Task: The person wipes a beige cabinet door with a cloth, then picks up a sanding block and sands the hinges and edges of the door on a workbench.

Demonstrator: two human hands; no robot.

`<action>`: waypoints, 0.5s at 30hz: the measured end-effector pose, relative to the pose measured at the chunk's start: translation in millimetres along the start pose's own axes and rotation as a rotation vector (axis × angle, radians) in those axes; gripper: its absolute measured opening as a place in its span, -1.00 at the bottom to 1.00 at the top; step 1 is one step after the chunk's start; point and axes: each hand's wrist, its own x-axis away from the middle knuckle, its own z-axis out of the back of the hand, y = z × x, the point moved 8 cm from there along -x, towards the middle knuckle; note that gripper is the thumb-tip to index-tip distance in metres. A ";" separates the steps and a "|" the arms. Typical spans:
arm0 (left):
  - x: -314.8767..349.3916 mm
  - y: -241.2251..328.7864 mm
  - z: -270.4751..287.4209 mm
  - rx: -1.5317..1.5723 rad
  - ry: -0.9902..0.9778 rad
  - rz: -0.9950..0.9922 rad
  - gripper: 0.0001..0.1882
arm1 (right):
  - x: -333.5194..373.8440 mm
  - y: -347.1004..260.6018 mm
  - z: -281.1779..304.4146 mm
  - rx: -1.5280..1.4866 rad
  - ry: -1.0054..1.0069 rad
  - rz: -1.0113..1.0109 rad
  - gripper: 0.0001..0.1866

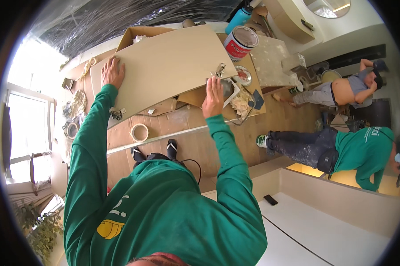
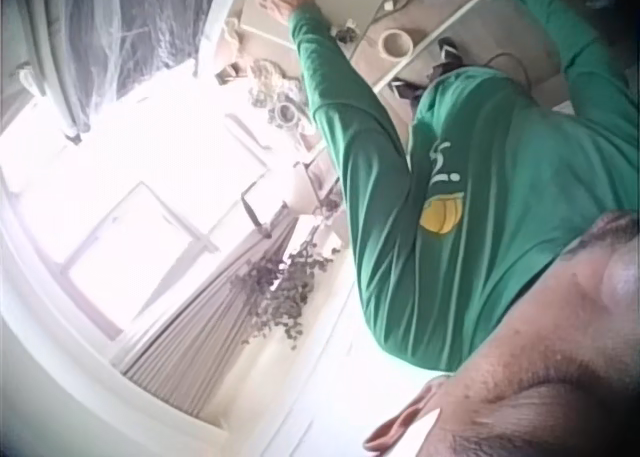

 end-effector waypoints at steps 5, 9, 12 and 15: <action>-0.2 -1.3 -2.3 0.000 -0.019 0.007 -0.53 | 66.9 -160.6 -50.7 -0.239 -0.324 0.349 -0.38; -0.1 -0.1 -2.5 0.011 0.008 -0.003 -0.56 | 51.8 -116.7 -32.8 -0.256 -0.062 0.258 -0.41; -1.4 -1.6 -4.3 0.005 0.043 -0.009 -0.55 | 20.4 -79.7 22.8 -0.053 0.065 0.212 -0.37; -1.3 -5.0 -11.1 0.026 0.072 -0.014 -0.55 | 6.6 -68.5 20.8 0.022 -0.005 0.114 -0.34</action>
